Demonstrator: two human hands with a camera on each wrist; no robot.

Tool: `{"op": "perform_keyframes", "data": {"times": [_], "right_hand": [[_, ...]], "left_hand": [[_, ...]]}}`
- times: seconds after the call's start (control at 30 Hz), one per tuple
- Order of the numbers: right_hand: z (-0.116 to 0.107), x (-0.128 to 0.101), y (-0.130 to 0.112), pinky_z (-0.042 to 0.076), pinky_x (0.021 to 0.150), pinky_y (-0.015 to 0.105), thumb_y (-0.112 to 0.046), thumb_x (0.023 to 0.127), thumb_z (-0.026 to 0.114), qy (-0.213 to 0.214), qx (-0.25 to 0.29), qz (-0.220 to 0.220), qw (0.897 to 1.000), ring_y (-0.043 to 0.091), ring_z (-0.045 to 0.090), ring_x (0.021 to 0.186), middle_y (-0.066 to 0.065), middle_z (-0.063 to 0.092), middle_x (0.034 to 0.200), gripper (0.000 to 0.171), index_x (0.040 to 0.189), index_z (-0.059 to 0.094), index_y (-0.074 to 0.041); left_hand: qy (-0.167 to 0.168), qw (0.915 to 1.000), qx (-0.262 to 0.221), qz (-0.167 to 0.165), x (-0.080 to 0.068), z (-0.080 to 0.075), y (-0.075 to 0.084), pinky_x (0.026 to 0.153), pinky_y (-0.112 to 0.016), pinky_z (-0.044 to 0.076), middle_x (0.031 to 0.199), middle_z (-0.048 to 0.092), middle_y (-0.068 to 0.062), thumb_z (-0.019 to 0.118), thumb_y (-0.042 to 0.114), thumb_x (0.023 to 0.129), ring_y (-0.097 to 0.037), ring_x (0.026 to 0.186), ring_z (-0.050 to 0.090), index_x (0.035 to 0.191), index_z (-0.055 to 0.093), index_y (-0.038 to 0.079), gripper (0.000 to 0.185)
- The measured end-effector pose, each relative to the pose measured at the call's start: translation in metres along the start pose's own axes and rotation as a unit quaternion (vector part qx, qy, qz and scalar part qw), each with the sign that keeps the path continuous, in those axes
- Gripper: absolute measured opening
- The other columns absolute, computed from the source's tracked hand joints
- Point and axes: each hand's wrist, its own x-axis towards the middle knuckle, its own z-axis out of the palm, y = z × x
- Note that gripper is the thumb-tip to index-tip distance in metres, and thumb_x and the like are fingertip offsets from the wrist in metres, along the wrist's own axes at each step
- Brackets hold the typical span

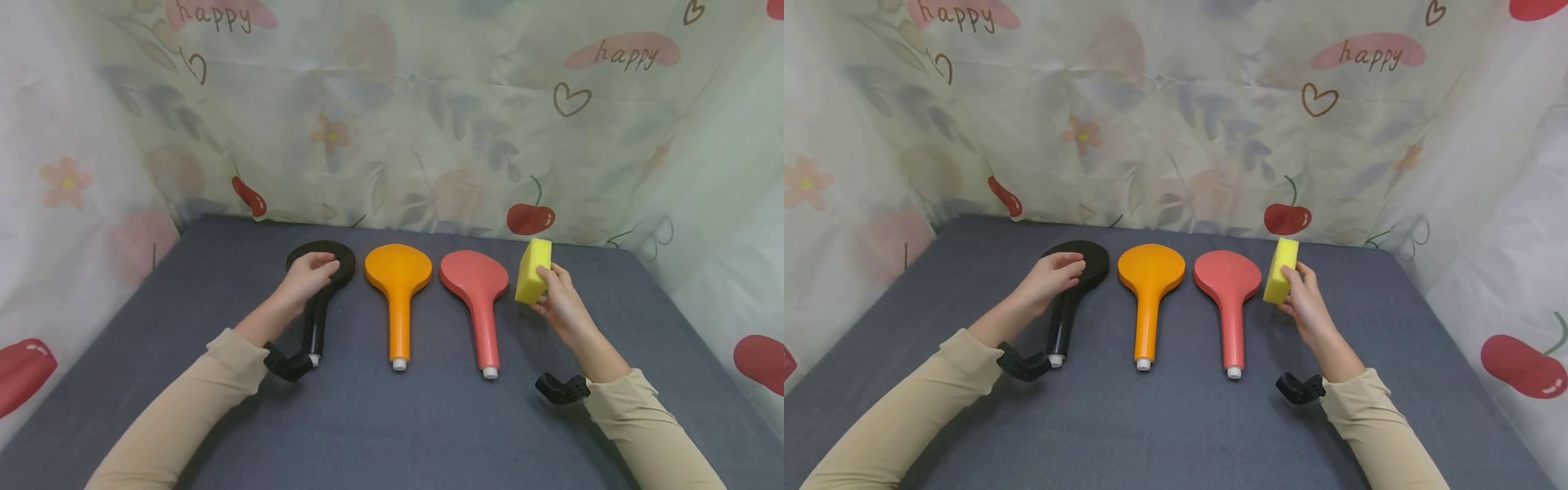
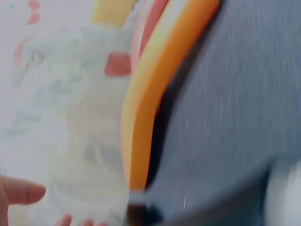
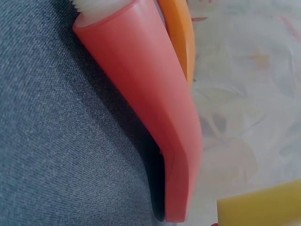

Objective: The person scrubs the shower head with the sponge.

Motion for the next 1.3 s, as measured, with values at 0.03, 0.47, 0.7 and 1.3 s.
{"op": "perform_keyframes", "data": {"times": [0.03, 0.47, 0.7, 1.3], "right_hand": [[0.0, 0.0, 0.0, 0.035, 0.088, 0.029, -0.05, 0.097, 0.028, 0.001, -0.002, 0.0, 1.0, 0.033, 0.037, 0.124, 0.0, 0.029, 0.124, 0.074, 0.148, -0.013, -0.013], [0.004, 0.001, -0.004, 0.035, 0.088, 0.03, -0.049, 0.098, 0.028, 0.008, -0.008, 0.005, 1.0, 0.026, 0.042, 0.114, 0.002, 0.03, 0.125, 0.073, 0.148, -0.011, -0.013], [0.004, 0.001, -0.003, 0.035, 0.087, 0.029, -0.049, 0.098, 0.028, 0.009, -0.012, 0.007, 1.0, 0.018, 0.045, 0.103, -0.001, 0.032, 0.121, 0.072, 0.148, -0.01, -0.013], [0.004, -0.002, -0.002, 0.036, 0.085, 0.029, -0.047, 0.098, 0.027, -0.001, -0.01, -0.006, 1.0, 0.007, 0.049, 0.089, -0.002, 0.033, 0.116, 0.071, 0.148, -0.009, -0.012]], "left_hand": [[-0.024, 0.9997, -0.004, -0.005, -0.001, 0.006, 0.0, 0.107, -0.043, 0.039, 0.143, 0.039, -0.022, 0.046, 0.019, 0.097, -0.035, 0.128, 0.044, 0.139, 0.036, -0.002, 0.048], [-0.147, 0.9795, -0.069, -0.119, -0.008, 0.074, -0.007, 0.103, -0.039, 0.044, 0.139, 0.045, -0.019, 0.054, 0.027, 0.095, -0.028, 0.121, 0.051, 0.142, 0.026, -0.004, 0.063], [-0.133, 0.98, -0.053, -0.138, -0.005, 0.089, -0.011, 0.095, -0.036, 0.05, 0.12, 0.056, -0.015, 0.061, 0.029, 0.09, -0.02, 0.098, 0.059, 0.132, 0.042, -0.005, 0.057], [-0.11, 0.9841, -0.042, -0.133, -0.01, 0.091, -0.014, 0.09, -0.038, 0.053, 0.118, 0.054, -0.016, 0.066, 0.024, 0.087, -0.021, 0.097, 0.058, 0.132, 0.038, -0.002, 0.059]]}}
